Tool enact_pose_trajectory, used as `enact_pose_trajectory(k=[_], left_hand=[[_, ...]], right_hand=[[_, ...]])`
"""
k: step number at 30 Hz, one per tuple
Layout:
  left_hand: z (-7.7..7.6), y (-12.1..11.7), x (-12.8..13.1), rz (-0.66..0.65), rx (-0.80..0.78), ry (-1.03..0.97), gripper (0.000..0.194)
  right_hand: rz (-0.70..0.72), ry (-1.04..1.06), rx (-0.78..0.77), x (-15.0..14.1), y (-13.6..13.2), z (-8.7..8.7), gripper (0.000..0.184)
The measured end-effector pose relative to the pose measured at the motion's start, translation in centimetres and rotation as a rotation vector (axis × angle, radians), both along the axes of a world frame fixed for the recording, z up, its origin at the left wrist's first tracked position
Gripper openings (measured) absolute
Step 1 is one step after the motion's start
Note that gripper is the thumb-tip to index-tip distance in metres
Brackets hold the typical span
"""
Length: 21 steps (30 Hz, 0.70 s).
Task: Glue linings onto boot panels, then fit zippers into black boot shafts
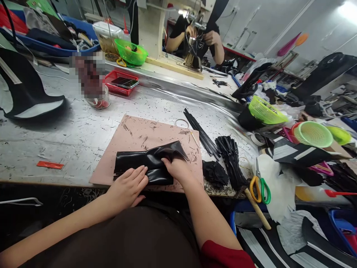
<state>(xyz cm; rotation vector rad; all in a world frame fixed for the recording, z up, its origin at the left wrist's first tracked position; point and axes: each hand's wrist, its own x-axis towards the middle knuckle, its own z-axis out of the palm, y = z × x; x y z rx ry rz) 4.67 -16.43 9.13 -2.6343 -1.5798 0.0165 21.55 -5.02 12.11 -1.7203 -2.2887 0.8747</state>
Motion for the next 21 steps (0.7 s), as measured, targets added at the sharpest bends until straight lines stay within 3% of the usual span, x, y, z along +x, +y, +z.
enact_pose_trajectory(k=[11,16,21], left_hand=[[0.8,1.4,1.6,-0.029,-0.007,0.075,0.058],[0.7,1.7,2.7,-0.034,0.0,0.089,0.056],[0.1,1.0,2.2,-0.008,-0.004,0.053,0.064]], right_hand=[[-0.014,0.0,0.153,-0.3,-0.1,-2.6,0.038],[-0.019,-0.039,0.158,-0.3,-0.2,-2.5,0.037],[0.08,-0.061,0.236,-0.8,-0.3,-1.4,0.04]])
